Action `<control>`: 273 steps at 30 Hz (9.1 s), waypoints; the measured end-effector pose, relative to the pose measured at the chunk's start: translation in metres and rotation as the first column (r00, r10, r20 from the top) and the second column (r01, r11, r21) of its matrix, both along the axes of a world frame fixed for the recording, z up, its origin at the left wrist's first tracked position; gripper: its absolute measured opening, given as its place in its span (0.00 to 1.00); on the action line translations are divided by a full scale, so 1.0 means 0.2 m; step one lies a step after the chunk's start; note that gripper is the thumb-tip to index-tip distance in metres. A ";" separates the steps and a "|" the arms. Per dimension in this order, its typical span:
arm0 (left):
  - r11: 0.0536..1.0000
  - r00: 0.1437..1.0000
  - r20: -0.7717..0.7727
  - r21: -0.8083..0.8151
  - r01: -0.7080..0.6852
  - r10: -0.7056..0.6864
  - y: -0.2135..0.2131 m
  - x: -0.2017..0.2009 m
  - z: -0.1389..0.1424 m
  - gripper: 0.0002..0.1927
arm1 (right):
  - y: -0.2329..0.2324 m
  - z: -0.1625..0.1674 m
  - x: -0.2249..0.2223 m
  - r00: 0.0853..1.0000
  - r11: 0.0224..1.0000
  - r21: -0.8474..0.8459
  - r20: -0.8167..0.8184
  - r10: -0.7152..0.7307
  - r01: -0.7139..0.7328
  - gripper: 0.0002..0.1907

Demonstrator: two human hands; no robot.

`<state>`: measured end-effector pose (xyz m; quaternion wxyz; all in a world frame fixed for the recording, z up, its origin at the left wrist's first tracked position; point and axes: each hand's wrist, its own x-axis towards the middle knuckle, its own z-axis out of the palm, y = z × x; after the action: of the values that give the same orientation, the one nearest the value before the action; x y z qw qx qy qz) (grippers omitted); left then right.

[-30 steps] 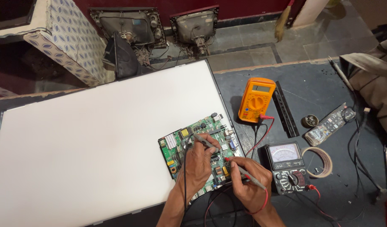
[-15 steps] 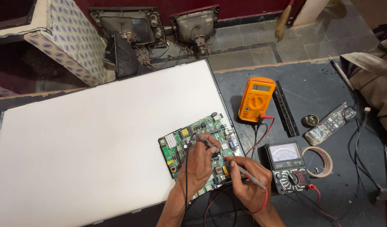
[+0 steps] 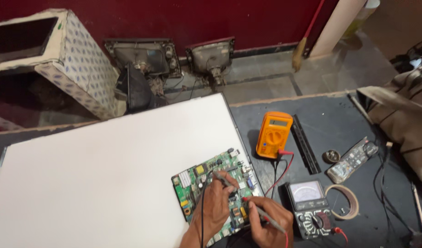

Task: The person uses a multimeter to test various points on a green circuit board. They hold the multimeter probes against different components on the board while checking the readings on the multimeter display.

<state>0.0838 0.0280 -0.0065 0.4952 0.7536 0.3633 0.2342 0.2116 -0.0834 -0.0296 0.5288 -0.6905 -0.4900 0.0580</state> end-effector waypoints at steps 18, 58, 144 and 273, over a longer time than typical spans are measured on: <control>1.000 1.000 0.011 -0.026 -0.014 0.014 0.03 0.02 -0.09 0.04 | 0.01 0.03 -0.02 0.999 0.998 -0.064 -0.027 -0.021 0.019 0.04; 1.000 0.999 0.049 0.028 -0.006 0.004 0.02 0.02 -0.07 0.07 | 0.00 0.06 -0.05 1.000 1.000 0.020 0.020 -0.023 0.023 0.03; 0.926 0.968 -0.168 0.300 0.228 -0.184 0.05 0.07 -0.06 0.18 | 0.00 0.04 -0.07 0.975 0.997 0.072 0.222 0.013 -0.029 0.06; 0.950 0.834 0.471 -0.022 -0.313 0.286 -0.17 -0.05 -0.20 0.07 | -0.11 0.12 0.12 0.980 0.987 -0.070 -0.148 0.131 -0.143 0.06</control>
<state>0.0737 -0.0056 -0.0466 0.5040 0.6219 0.3395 0.4938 0.2352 -0.1058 -0.0060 0.5292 -0.6698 -0.4946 0.1632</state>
